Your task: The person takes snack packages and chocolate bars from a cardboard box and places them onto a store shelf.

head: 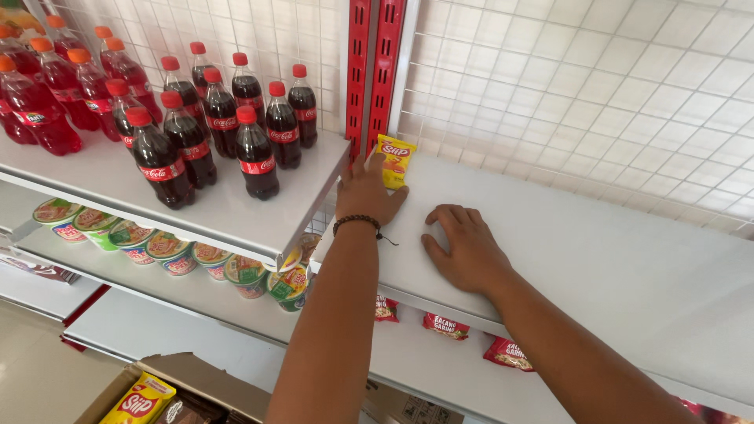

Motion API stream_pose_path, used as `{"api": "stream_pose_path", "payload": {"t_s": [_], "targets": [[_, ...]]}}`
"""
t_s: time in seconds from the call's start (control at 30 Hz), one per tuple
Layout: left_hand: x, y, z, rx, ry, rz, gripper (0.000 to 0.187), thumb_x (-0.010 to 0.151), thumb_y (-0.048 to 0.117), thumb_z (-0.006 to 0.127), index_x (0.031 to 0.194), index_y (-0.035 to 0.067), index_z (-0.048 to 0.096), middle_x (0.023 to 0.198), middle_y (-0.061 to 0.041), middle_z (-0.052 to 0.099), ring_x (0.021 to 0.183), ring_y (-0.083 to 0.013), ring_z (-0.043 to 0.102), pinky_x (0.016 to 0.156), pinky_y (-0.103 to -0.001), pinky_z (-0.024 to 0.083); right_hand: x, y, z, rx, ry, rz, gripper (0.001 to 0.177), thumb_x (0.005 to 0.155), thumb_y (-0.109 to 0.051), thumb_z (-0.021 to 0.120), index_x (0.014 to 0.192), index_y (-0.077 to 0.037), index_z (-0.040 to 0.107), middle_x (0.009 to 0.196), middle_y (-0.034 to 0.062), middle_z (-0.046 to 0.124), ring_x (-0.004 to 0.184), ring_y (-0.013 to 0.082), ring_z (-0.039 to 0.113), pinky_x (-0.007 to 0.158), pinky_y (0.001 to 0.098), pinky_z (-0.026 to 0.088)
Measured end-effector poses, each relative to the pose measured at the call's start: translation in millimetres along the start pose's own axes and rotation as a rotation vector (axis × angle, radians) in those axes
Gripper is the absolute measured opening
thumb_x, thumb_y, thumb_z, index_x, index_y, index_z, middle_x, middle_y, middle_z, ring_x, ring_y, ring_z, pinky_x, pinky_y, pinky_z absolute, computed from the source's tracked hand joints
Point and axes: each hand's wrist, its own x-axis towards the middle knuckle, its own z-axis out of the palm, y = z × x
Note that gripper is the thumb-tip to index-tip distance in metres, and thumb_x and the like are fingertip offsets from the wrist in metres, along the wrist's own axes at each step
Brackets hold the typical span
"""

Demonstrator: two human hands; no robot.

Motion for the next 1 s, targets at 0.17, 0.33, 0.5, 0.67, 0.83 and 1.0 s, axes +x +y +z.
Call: {"api": "stream_pose_path", "payload": {"t_s": [0.17, 0.33, 0.5, 0.67, 0.83, 1.0], "targets": [[25, -6, 22, -0.067, 0.114, 0.001, 0.071, 0.091, 0.057, 0.062, 0.152, 0.027, 0.039, 0.159, -0.01, 0.041, 0.154, -0.0356, 0.029, 0.125, -0.05, 0.028, 8, 17, 11, -0.003, 0.058, -0.047, 0.03, 0.103, -0.038, 0.049, 0.128, -0.021, 0.052, 0.144, 0.0137, 0.053, 0.144, 0.0392, 0.044, 0.118, 0.0547, 0.036], [-65, 0, -56, -0.284, 0.149, 0.092, 0.058, 0.095, 0.043, 0.064, 0.147, 0.024, 0.046, 0.15, -0.013, 0.052, 0.148, -0.0378, 0.04, 0.119, -0.053, 0.037, 14, 30, 20, -0.012, 0.095, -0.081, 0.031, 0.103, -0.04, 0.051, 0.127, -0.021, 0.054, 0.142, 0.0152, 0.055, 0.141, 0.0433, 0.046, 0.117, 0.0571, 0.039], [-177, -89, -87, -0.456, 0.665, 0.287, 0.039, 0.092, 0.019, 0.072, 0.13, 0.018, 0.064, 0.116, -0.008, 0.072, 0.115, -0.0334, 0.066, 0.101, -0.045, 0.052, 27, 43, 28, 0.02, 0.224, -0.2, 0.035, 0.099, -0.033, 0.062, 0.126, -0.012, 0.063, 0.13, 0.0248, 0.065, 0.126, 0.0557, 0.056, 0.111, 0.0628, 0.042], [-282, -205, -113, -0.597, 0.58, -0.269, 0.023, 0.096, 0.027, 0.058, 0.116, 0.02, 0.066, 0.108, -0.001, 0.074, 0.098, -0.0156, 0.068, 0.086, -0.035, 0.055, 14, 46, 10, 0.093, 0.402, -0.361, 0.035, 0.105, -0.023, 0.066, 0.135, -0.006, 0.065, 0.135, 0.017, 0.068, 0.116, 0.0412, 0.064, 0.098, 0.0489, 0.046], [-362, -298, -80, -0.482, 0.428, -0.772, 0.031, 0.095, 0.037, 0.056, 0.116, 0.017, 0.067, 0.107, -0.004, 0.075, 0.093, -0.0207, 0.071, 0.072, -0.042, 0.057, -46, -42, 32, 0.269, 0.637, -0.597, 0.013, 0.125, 0.014, 0.056, 0.138, 0.015, 0.061, 0.139, 0.0313, 0.063, 0.122, 0.0437, 0.065, 0.104, 0.0478, 0.051], [-389, -386, 3, -0.302, 0.268, -1.006, 0.053, 0.09, 0.065, 0.063, 0.116, 0.02, 0.061, 0.112, -0.007, 0.075, 0.117, -0.0307, 0.068, 0.101, -0.048, 0.054, -74, -153, 144, 0.459, 0.4, -0.91, 0.017, 0.092, -0.006, 0.069, 0.103, -0.016, 0.075, 0.094, -0.0003, 0.073, 0.09, 0.0224, 0.069, 0.09, 0.0362, 0.054]]}}
